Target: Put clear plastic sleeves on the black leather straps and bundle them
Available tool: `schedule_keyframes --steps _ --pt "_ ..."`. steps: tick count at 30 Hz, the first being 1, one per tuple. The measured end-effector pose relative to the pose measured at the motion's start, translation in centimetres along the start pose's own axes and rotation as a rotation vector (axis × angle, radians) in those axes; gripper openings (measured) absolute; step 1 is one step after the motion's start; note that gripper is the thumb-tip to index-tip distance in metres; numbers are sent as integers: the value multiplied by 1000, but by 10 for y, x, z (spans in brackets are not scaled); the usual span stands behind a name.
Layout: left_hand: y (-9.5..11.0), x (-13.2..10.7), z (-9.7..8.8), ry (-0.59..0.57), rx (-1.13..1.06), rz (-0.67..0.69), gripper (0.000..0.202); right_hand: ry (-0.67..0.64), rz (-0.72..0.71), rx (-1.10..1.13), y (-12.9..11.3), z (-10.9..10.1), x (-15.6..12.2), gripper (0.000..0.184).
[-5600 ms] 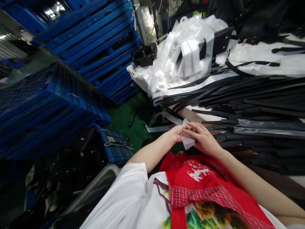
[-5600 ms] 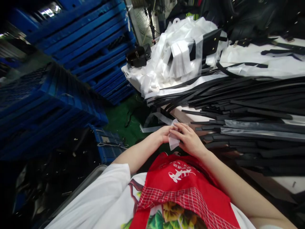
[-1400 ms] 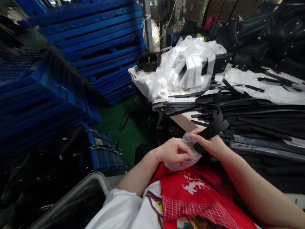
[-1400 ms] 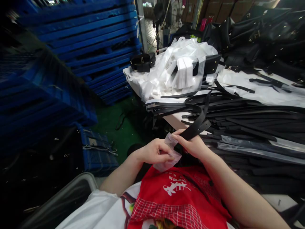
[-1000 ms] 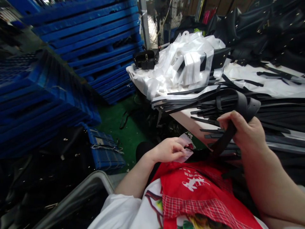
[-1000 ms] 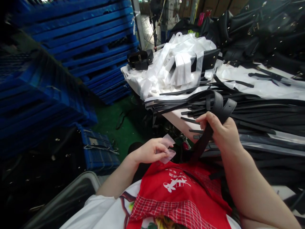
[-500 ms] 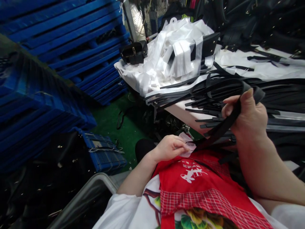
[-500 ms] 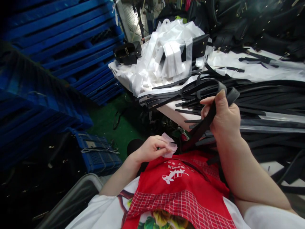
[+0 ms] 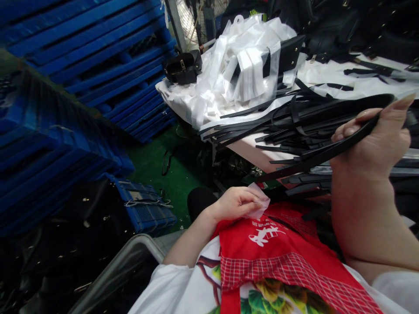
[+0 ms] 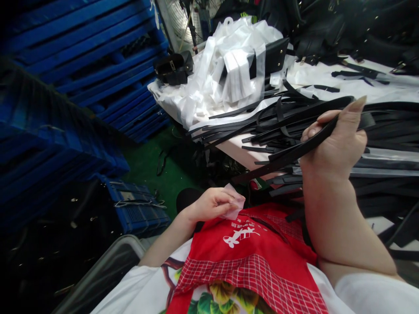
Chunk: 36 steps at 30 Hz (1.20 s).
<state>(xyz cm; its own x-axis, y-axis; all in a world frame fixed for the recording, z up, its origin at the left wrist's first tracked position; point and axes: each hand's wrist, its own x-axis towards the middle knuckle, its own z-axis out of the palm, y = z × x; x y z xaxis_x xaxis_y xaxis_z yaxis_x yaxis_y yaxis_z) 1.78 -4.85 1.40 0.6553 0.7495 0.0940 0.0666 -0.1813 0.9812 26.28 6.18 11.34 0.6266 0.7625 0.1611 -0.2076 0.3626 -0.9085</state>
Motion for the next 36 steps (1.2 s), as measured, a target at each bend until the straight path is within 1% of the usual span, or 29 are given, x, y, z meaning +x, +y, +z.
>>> schedule_keyframes --steps 5,9,19,23,30,36 --pt "-3 -2 3 17 14 -11 24 50 39 -34 -7 3 2 64" --pt "-6 -4 3 39 -20 -2 26 81 49 -50 -11 3 4 64" --pt "-6 -4 0 71 -23 22 26 26 78 -59 -1 2 -3 63" --pt "-7 -3 0 71 -37 33 26 28 69 -35 -1 2 -4 60" --pt "-9 -3 0 69 -13 2 24 31 73 -46 -4 2 -5 62" --pt "-14 -3 1 74 -15 36 23 43 82 -55 -1 -1 -3 62"
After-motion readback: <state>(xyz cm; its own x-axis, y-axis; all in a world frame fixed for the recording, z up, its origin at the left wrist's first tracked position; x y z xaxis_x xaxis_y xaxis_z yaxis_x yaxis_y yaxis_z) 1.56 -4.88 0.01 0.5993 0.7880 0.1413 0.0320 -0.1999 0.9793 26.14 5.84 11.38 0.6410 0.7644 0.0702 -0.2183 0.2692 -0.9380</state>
